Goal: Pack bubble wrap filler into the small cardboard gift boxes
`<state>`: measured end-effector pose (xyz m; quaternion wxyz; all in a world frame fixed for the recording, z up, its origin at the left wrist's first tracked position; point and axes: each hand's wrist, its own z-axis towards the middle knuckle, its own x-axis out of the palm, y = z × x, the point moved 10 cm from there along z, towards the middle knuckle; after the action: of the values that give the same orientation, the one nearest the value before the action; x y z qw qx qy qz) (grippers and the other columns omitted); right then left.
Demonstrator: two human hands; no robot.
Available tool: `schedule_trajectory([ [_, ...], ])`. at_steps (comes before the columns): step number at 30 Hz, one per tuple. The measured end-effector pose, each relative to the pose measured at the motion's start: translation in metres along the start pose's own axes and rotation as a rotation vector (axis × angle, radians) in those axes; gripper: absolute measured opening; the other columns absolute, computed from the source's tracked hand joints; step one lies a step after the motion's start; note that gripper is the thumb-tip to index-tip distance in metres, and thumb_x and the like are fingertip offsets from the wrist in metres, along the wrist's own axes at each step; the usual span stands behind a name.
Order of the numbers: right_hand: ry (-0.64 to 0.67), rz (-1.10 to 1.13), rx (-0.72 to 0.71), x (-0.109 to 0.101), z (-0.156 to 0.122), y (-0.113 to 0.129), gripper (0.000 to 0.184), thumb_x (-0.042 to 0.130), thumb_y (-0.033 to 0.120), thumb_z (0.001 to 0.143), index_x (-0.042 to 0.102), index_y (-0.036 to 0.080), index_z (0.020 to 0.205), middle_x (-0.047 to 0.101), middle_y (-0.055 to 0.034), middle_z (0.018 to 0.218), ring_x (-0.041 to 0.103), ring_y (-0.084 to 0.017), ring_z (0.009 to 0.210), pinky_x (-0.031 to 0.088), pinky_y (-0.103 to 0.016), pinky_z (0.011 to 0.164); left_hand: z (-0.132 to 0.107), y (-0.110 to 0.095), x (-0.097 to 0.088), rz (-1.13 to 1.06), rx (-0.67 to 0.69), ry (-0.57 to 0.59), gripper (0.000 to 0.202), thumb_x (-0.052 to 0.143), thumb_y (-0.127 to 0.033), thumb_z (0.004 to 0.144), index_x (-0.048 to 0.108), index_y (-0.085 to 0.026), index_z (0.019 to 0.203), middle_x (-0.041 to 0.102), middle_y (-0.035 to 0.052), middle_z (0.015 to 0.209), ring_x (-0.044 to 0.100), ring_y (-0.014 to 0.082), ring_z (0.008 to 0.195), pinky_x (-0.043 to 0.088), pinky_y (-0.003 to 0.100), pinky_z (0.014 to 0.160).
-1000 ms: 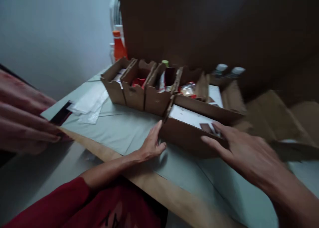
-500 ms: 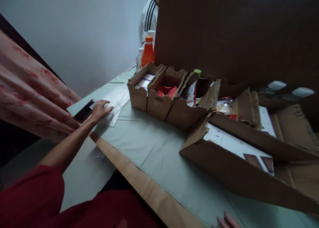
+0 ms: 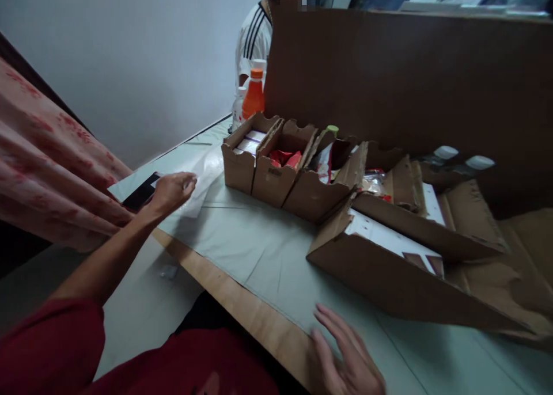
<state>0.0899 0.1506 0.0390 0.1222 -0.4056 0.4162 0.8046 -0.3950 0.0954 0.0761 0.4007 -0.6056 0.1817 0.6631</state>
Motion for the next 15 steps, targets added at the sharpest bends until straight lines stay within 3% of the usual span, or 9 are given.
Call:
schedule_trajectory([
  [2,0.079,0.119,-0.005,0.026,0.017,0.033,0.024,0.060,0.037,0.094,0.075,0.029,0.112,0.076,-0.0088,0.118,0.072,-0.030,0.110,0.062,-0.044,0.092,-0.038,-0.040,0.010,-0.023,0.102,0.064,0.031,0.047,-0.037,0.095,0.075,-0.024,0.098,0.079,0.0103,0.093,0.072,0.0311,0.094,0.050,0.037,0.082],
  [4,0.208,0.249,0.038,0.061,0.030,0.050,0.035,0.062,0.038,0.092,0.071,0.026,0.124,0.074,-0.0111,0.124,0.070,-0.029,0.113,0.060,-0.045,0.096,-0.074,-0.075,0.029,-0.106,0.161,0.176,0.031,0.045,-0.035,0.095,0.074,-0.024,0.096,0.077,0.0106,0.083,0.072,0.0299,0.083,0.050,0.037,0.077],
  [7,0.388,0.475,0.165,0.112,0.038,0.054,0.070,0.071,0.039,0.083,0.051,0.023,0.148,0.065,-0.0155,0.138,0.068,-0.029,0.119,0.058,-0.045,0.096,-0.117,-0.119,0.056,-0.223,0.195,0.303,0.033,0.042,-0.029,0.096,0.073,-0.022,0.104,0.078,0.0121,0.084,0.073,0.0276,0.080,0.051,0.035,0.074],
  [10,0.455,0.668,0.265,0.147,0.040,0.048,0.092,0.076,0.037,0.076,0.035,0.021,0.157,0.062,-0.0190,0.142,0.067,-0.030,0.119,0.057,-0.044,0.092,-0.143,-0.149,0.074,-0.287,0.212,0.356,0.032,0.045,-0.029,0.097,0.072,-0.021,0.112,0.080,0.0104,0.091,0.075,0.0250,0.083,0.053,0.032,0.074],
  [12,0.419,0.766,0.295,0.157,0.046,0.041,0.087,0.072,0.037,0.078,0.036,0.019,0.155,0.066,-0.0181,0.135,0.069,-0.027,0.114,0.057,-0.042,0.091,-0.155,-0.159,0.081,-0.379,0.218,0.401,0.034,0.052,-0.035,0.096,0.069,-0.022,0.121,0.080,0.0077,0.099,0.076,0.0222,0.085,0.055,0.028,0.073],
  [15,0.322,0.818,0.312,0.158,0.062,0.028,0.059,0.067,0.043,0.083,0.057,0.017,0.135,0.073,-0.0125,0.117,0.070,-0.024,0.101,0.056,-0.038,0.088,-0.167,-0.155,0.080,-0.640,0.252,0.473,0.048,0.056,-0.045,0.095,0.061,-0.021,0.136,0.078,0.0075,0.115,0.077,0.0196,0.089,0.058,0.026,0.071],
])
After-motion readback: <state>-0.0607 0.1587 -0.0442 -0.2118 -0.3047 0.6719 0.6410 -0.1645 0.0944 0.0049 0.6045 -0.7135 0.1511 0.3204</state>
